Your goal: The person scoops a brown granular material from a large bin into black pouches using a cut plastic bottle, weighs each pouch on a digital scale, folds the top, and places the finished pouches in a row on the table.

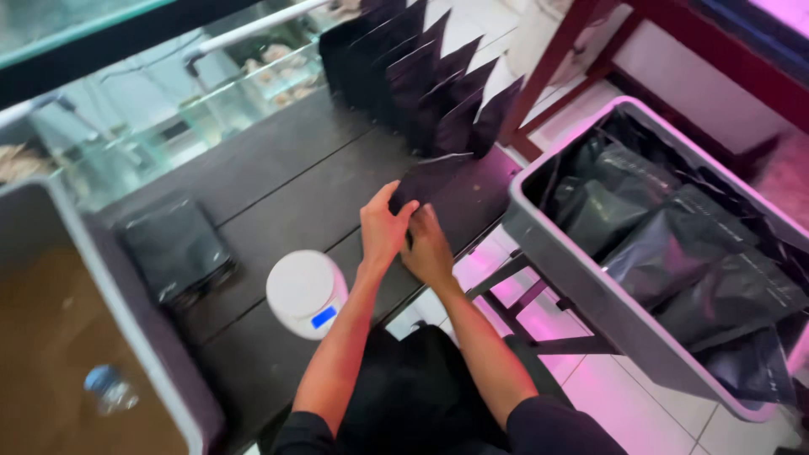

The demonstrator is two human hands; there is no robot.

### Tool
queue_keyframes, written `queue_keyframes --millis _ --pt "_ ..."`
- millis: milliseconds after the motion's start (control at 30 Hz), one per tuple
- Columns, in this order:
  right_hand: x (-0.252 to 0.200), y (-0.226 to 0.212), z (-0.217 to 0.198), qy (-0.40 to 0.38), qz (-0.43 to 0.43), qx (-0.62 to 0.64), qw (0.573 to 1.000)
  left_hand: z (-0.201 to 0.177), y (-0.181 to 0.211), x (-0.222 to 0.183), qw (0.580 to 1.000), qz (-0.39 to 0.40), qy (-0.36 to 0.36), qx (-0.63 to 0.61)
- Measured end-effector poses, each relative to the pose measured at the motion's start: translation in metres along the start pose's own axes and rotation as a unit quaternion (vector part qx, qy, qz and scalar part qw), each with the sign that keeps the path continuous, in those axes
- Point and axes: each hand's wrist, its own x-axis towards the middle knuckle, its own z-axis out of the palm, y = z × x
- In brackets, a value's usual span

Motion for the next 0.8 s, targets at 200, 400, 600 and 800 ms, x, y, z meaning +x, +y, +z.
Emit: queue_keyframes --millis 200,400,600,800 --pt "0.001 0.037 0.031 0.033 0.002 -0.039 0.999 0.052 0.003 0.038 0.998 -0.043 -0.044 -0.009" --pt "-0.019 0.083 0.067 -0.032 0.108 0.042 0.993 0.132 0.007 0.048 0.995 -0.023 -0.093 -0.008" --pt "-0.003 0.049 0.019 -0.122 0.094 -0.068 0.986 0.163 0.004 0.057 0.983 -0.047 -0.170 -0.045" --pt "-0.006 0.055 0.035 -0.018 0.031 -0.051 0.998 0.162 0.014 0.066 0.966 -0.090 -0.236 0.058"
